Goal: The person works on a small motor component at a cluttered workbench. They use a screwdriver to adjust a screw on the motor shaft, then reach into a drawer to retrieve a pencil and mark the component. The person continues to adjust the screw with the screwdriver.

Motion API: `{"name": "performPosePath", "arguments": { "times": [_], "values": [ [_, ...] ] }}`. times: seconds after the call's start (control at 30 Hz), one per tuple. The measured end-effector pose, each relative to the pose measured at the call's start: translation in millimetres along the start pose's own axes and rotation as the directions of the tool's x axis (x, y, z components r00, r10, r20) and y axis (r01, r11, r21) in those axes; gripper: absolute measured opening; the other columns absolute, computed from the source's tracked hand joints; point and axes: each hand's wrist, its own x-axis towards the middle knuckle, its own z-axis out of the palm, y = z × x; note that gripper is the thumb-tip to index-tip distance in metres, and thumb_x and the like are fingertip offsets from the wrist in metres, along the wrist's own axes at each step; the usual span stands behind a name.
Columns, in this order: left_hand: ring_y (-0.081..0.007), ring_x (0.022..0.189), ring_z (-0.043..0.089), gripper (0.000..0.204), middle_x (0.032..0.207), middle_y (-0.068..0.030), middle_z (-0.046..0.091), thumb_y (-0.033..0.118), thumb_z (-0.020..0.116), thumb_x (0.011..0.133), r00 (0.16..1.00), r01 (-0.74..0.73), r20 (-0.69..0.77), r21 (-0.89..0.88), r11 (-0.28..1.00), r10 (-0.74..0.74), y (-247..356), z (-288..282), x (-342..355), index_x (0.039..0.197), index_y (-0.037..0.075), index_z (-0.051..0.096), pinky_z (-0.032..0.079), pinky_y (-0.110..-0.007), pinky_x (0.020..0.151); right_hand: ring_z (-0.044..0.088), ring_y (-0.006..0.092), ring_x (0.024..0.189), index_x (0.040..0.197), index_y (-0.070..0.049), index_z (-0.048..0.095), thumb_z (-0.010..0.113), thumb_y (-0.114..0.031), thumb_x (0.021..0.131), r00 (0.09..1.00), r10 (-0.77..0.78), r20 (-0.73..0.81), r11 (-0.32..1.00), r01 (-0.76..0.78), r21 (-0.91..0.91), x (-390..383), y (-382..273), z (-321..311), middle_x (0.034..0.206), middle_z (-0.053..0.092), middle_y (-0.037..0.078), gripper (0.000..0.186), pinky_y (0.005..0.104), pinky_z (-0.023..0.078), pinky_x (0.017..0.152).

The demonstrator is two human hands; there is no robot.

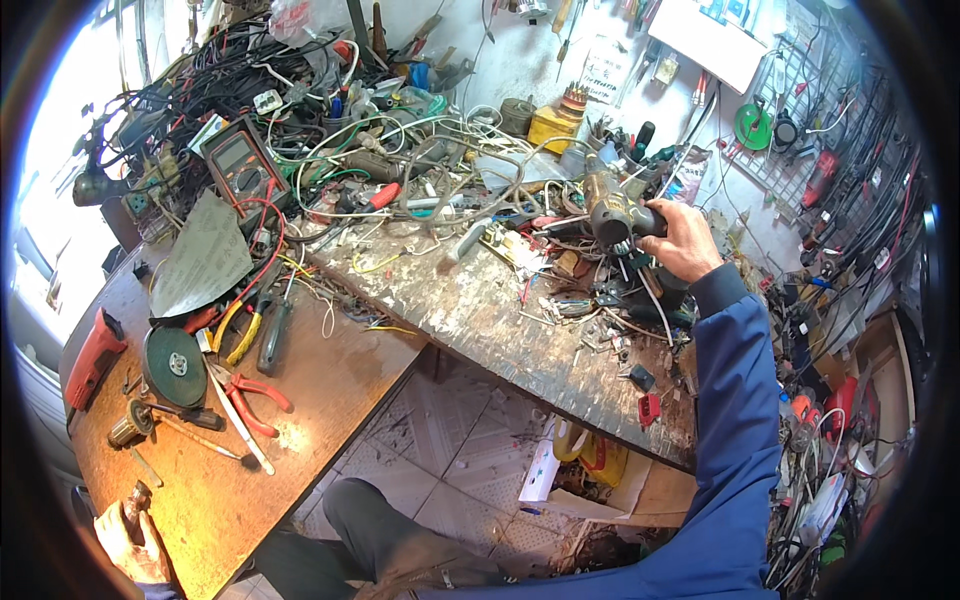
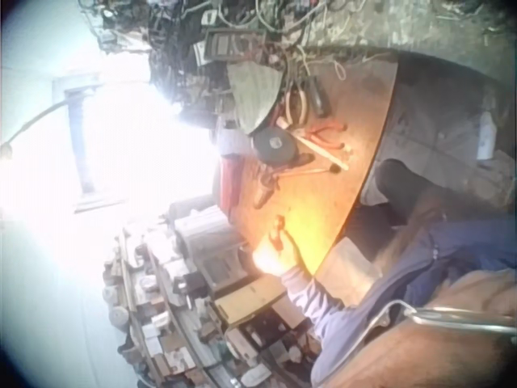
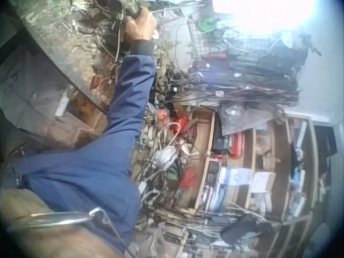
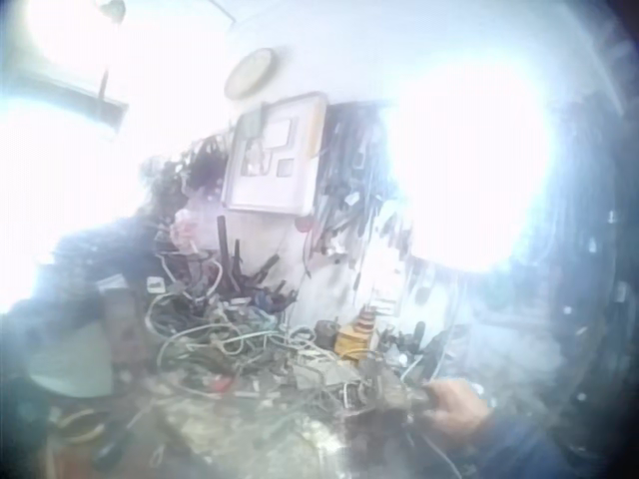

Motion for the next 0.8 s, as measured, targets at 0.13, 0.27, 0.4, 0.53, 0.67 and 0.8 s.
{"name": "performPosePath", "arguments": {
  "times": [0.13, 0.27, 0.4, 0.53, 0.67, 0.8],
  "values": [
    [-0.0418, 0.111, 0.059, 0.034, 0.112, -0.0197, 0.067, 0.01, 0.074, 0.089, 1.0, 0.002, 0.008, 0.003, 1.0, -0.002, 1.2, -0.1, 1.4, 0.12, 0.001, 0.066, 0.047, -0.05, 0.104, 0.072, 0.043, 0.098, 0.116, 0.001, 0.072, 0.084, -0.025, 0.076, 0.998, 0.044, -0.048, 0.997, -0.047, -0.056, 0.9, 7.8, 11.3, 0.101, 0.074, 0.025, 0.049, 0.0494, 0.054, 0.089],
    [-0.042, 0.111, 0.059, 0.034, 0.113, -0.0199, 0.067, 0.01, 0.073, 0.089, 1.0, 0.004, 0.018, 0.005, 1.0, -0.004, -0.7, 3.8, 0.4, 0.121, 0.001, 0.066, 0.047, -0.05, 0.104, 0.072, 0.0436, 0.097, 0.111, 0.001, 0.075, 0.084, -0.03, 0.077, 0.998, 0.048, -0.029, 0.994, -0.05, -0.102, 13.7, -6.5, 21.9, 0.098, 0.075, 0.025, 0.047, 0.0508, 0.055, 0.089],
    [-0.0422, 0.111, 0.059, 0.034, 0.113, -0.0201, 0.067, 0.01, 0.073, 0.09, 0.999, 0.029, 0.044, -0.008, 1.0, -0.028, -9.0, 14.3, -6.1, 0.121, 0.001, 0.065, 0.047, -0.05, 0.103, 0.075, 0.0419, 0.089, 0.097, 0.0, 0.074, 0.082, -0.028, 0.079, 0.999, -0.032, -0.002, 0.988, 0.032, -0.15, 34.9, -55.5, 34.7, 0.093, 0.076, 0.024, 0.034, 0.0498, 0.058, 0.084],
    [-0.0424, 0.112, 0.059, 0.033, 0.113, -0.0204, 0.067, 0.009, 0.073, 0.09, 0.989, 0.092, 0.115, -0.014, 0.996, -0.09, -25.5, 24.3, -14.6, 0.121, 0.001, 0.065, 0.047, -0.05, 0.103, 0.075, 0.0396, 0.09, 0.093, 0.0, 0.072, 0.081, -0.025, 0.078, 0.995, -0.038, 0.094, 0.978, 0.056, -0.199, 50.6, -125.0, 54.6, 0.091, 0.075, 0.023, 0.031, 0.0489, 0.057, 0.082],
    [-0.0315, 0.066, 0.056, 0.024, 0.081, -0.0117, 0.068, 0.032, 0.076, 0.093, 0.993, -0.118, 0.02, 0.063, 0.991, 0.117, 10.7, 6.0, 26.5, 0.094, 0.008, 0.072, 0.046, -0.044, 0.064, 0.072, 0.0362, 0.091, 0.093, -0.002, 0.073, 0.078, -0.022, 0.077, 0.976, -0.183, -0.114, 0.964, 0.155, -0.216, 47.7, -168.1, 111.3, 0.091, 0.075, 0.019, 0.026, 0.0491, 0.049, 0.083],
    [-0.0267, 0.045, 0.055, 0.038, 0.063, -0.0086, 0.067, 0.044, 0.076, 0.096, 0.892, -0.444, -0.027, -0.242, 0.862, 0.452, -19.1, 7.7, 48.2, 0.079, 0.01, 0.075, 0.049, -0.041, 0.048, 0.066, 0.0319, 0.104, 0.105, -0.001, 0.072, 0.08, -0.022, 0.079, 0.985, -0.147, -0.088, 0.97, 0.126, -0.209, 38.3, -198.3, 133.0, 0.104, 0.073, 0.017, 0.034, 0.0469, 0.045, 0.092]
  ]
}}
